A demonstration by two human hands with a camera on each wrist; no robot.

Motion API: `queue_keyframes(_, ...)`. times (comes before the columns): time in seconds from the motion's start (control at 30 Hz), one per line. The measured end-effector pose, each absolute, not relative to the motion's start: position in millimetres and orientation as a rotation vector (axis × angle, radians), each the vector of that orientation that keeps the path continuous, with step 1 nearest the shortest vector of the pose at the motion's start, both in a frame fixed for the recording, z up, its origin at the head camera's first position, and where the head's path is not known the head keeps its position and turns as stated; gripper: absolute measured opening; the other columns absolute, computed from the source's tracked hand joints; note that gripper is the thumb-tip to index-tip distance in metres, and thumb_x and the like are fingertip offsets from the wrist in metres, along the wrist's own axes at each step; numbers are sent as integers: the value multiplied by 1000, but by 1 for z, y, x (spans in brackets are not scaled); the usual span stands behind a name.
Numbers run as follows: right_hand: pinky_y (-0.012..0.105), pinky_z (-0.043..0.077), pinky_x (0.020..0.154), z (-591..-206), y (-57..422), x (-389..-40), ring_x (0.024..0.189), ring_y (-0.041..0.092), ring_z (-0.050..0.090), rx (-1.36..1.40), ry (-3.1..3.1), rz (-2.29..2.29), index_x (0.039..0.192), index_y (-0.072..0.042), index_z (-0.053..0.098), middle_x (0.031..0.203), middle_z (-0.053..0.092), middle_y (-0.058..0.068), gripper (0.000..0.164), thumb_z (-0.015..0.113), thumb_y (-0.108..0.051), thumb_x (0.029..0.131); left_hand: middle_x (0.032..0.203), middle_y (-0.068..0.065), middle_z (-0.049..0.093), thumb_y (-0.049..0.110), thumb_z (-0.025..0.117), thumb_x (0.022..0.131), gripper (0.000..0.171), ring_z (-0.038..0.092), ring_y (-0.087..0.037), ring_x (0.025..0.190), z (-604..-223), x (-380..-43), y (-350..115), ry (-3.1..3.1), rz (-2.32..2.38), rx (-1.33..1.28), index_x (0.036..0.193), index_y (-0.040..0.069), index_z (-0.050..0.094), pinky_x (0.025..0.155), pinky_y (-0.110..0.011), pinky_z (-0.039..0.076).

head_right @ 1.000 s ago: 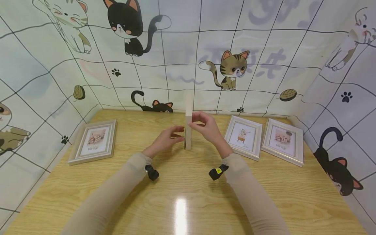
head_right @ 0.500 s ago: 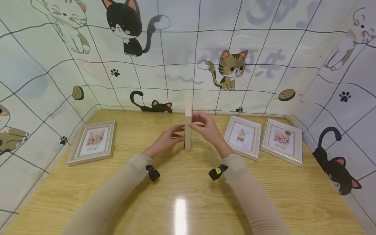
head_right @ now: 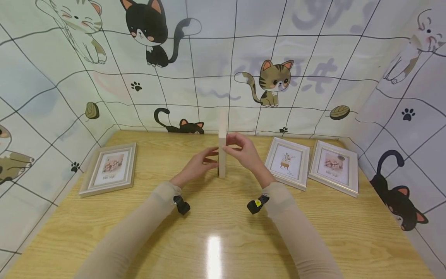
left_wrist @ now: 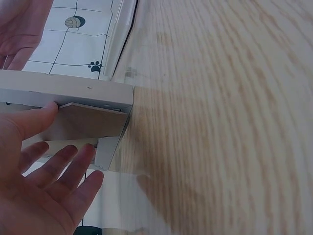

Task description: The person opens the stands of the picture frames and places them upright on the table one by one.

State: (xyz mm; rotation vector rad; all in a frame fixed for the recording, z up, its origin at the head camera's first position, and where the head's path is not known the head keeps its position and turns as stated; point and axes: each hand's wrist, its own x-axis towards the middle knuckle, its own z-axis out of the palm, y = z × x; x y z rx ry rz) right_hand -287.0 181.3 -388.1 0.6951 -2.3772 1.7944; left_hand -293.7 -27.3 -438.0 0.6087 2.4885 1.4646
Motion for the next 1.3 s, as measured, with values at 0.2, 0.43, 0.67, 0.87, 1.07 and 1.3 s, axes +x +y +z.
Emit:
queue_keyframes(0.2, 20, 54, 90, -387, 181, -287, 100, 4, 63, 702, -2366, 1791, 119, 5, 60, 104, 66, -8, 27, 65, -2, 93, 149, -16, 51, 18, 64, 98, 63, 61, -34, 125, -437, -294, -27, 2490, 1471, 618, 154, 14, 36, 104, -45, 53)
queue_keyframes(0.43, 20, 55, 87, -387, 181, -286, 100, 4, 63, 704, -2367, 1816, 119, 6, 60, 102, 66, -9, 28, 65, -3, 93, 149, -15, 51, 19, 64, 98, 64, 62, -33, 123, -441, -295, -28, 2494, 1468, 625, 154, 13, 35, 102, -43, 54)
queue_keyframes(0.67, 21, 54, 90, -387, 181, -285, 102, 5, 63, 693, -2380, 1805, 121, 4, 60, 105, 66, -5, 29, 65, -4, 94, 146, -15, 54, 18, 64, 98, 62, 63, -33, 123, -441, -294, -27, 2504, 1469, 636, 154, 14, 36, 102, -42, 54)
queue_keyframes(0.87, 22, 55, 88, -387, 182, -286, 102, 5, 63, 689, -2390, 1797, 121, 3, 60, 107, 67, 2, 29, 66, -4, 94, 143, -15, 57, 17, 63, 98, 62, 62, -33, 123, -442, -294, -27, 2507, 1466, 627, 154, 14, 35, 103, -43, 54)
queue_keyframes(1.07, 21, 54, 88, -388, 182, -286, 101, 5, 63, 699, -2377, 1798, 121, 5, 60, 110, 67, 10, 29, 65, -2, 94, 144, -15, 56, 17, 63, 98, 62, 62, -33, 124, -441, -293, -28, 2505, 1455, 636, 154, 15, 35, 103, -43, 54)
queue_keyframes(1.3, 21, 54, 90, -388, 182, -285, 102, 3, 63, 686, -2380, 1791, 121, 5, 59, 114, 66, 16, 29, 64, -3, 94, 151, -14, 49, 15, 62, 98, 63, 61, -33, 126, -438, -291, -29, 2510, 1447, 651, 155, 15, 34, 104, -43, 53)
